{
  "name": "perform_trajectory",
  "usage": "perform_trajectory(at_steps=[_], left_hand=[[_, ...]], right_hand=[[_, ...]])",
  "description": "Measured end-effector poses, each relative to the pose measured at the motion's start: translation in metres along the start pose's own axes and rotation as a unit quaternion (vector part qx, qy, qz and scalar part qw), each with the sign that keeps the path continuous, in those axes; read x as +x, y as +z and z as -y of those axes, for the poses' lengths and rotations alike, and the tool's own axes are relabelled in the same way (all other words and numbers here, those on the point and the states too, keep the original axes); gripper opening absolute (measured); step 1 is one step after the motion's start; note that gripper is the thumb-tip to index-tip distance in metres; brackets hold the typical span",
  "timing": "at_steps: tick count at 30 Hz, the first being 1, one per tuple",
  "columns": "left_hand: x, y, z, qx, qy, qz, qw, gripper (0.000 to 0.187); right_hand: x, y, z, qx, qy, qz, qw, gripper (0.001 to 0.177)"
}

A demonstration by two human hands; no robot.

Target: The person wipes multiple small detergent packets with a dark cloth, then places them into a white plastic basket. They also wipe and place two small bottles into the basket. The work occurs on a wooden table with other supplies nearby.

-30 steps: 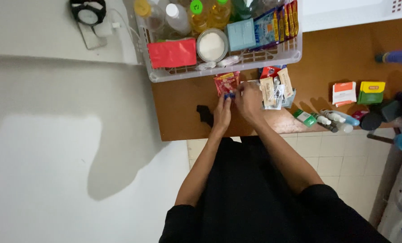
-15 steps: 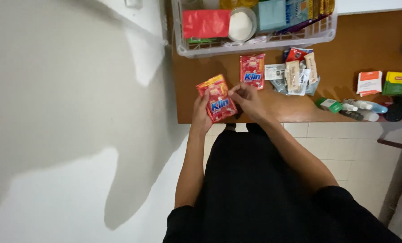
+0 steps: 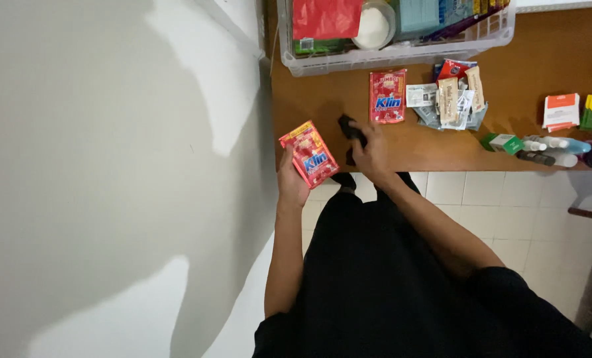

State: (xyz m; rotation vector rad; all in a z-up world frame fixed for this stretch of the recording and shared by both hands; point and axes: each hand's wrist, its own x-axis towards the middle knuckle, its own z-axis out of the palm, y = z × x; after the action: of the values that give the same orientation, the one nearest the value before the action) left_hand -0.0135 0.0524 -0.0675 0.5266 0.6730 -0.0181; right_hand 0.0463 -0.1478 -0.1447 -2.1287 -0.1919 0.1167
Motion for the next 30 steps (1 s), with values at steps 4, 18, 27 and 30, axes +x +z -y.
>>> perform_trajectory(at_steps=[4, 18, 27, 30], left_hand=[[-0.004, 0.011, 0.013, -0.021, -0.046, 0.108, 0.993, 0.057], [-0.059, 0.113, 0.029, -0.047, 0.004, 0.186, 0.981, 0.078], [-0.084, 0.155, 0.045, 0.031, 0.031, 0.258, 0.965, 0.077], [-0.081, 0.150, 0.078, 0.105, 0.015, 0.206, 0.973, 0.076]], right_hand=[[-0.002, -0.027, 0.087, -0.018, -0.085, -0.030, 0.996, 0.032], [-0.012, -0.110, 0.154, -0.083, -0.237, 0.145, 0.957, 0.064], [-0.029, -0.148, 0.137, -0.145, -0.226, 0.112, 0.957, 0.072], [-0.013, -0.167, 0.144, -0.079, -0.130, 0.021, 0.988, 0.068]])
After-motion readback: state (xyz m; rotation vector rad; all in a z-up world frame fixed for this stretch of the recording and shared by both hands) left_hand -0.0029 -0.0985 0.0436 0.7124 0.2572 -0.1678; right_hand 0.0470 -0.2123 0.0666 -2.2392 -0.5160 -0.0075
